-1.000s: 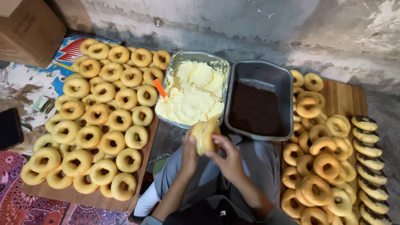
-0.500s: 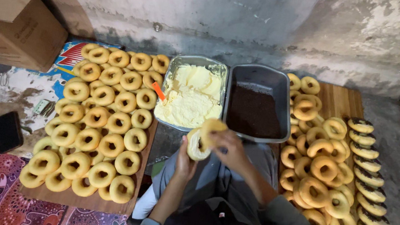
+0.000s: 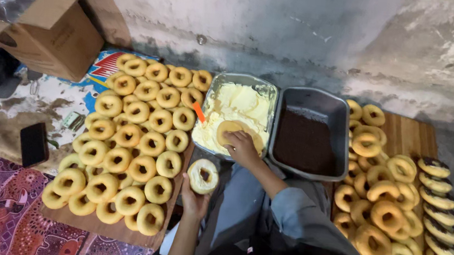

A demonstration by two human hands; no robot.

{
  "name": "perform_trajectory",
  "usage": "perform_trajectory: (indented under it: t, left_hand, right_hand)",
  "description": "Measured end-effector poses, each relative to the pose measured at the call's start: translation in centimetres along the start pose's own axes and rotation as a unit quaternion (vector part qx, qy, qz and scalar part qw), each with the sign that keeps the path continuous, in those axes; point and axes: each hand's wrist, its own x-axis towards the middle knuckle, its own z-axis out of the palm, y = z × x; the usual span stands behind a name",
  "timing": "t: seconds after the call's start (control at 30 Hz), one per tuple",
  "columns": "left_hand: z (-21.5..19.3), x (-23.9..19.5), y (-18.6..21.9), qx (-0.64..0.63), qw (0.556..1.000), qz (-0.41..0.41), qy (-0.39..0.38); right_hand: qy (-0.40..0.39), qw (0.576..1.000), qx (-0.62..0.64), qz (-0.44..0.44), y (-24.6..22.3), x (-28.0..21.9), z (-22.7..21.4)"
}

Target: The person repeatedly picks up plain donuts, dips them into a white glaze, then into a dark topping, and places them on a wooden board. The process is repeated for multiple donuts throughout the clip.

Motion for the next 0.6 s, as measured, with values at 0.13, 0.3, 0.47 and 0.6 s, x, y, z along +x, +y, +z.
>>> perform_trajectory:
  t: [0.13, 0.3, 0.47, 0.6]
  left_hand:
    - [-2.4, 1.5, -0.5, -0.027, 1.0, -0.008, 0.004]
    - [-3.0, 4.0, -2.7, -0.04, 0.995, -0.066, -0.06]
    - [0.8, 4.1, -6.0, -0.017, 0.991, -0.11, -0.068]
    - [4.8, 3.5, -8.7, 0.026, 0.981, -0.161, -0.108]
  right_hand:
    - [-0.034, 0.998, -0.002, 0.058, -0.2, -0.7, 2.0]
    - [-0.048, 0.99, 0.128, -0.017, -4.2, -6.2, 1.5]
    - [0.013, 0.961, 0.111, 0.253, -2.3, -8.5, -5.5]
    - [0.05, 0.989, 0.057, 0.128, -2.9, -10.4, -9.0]
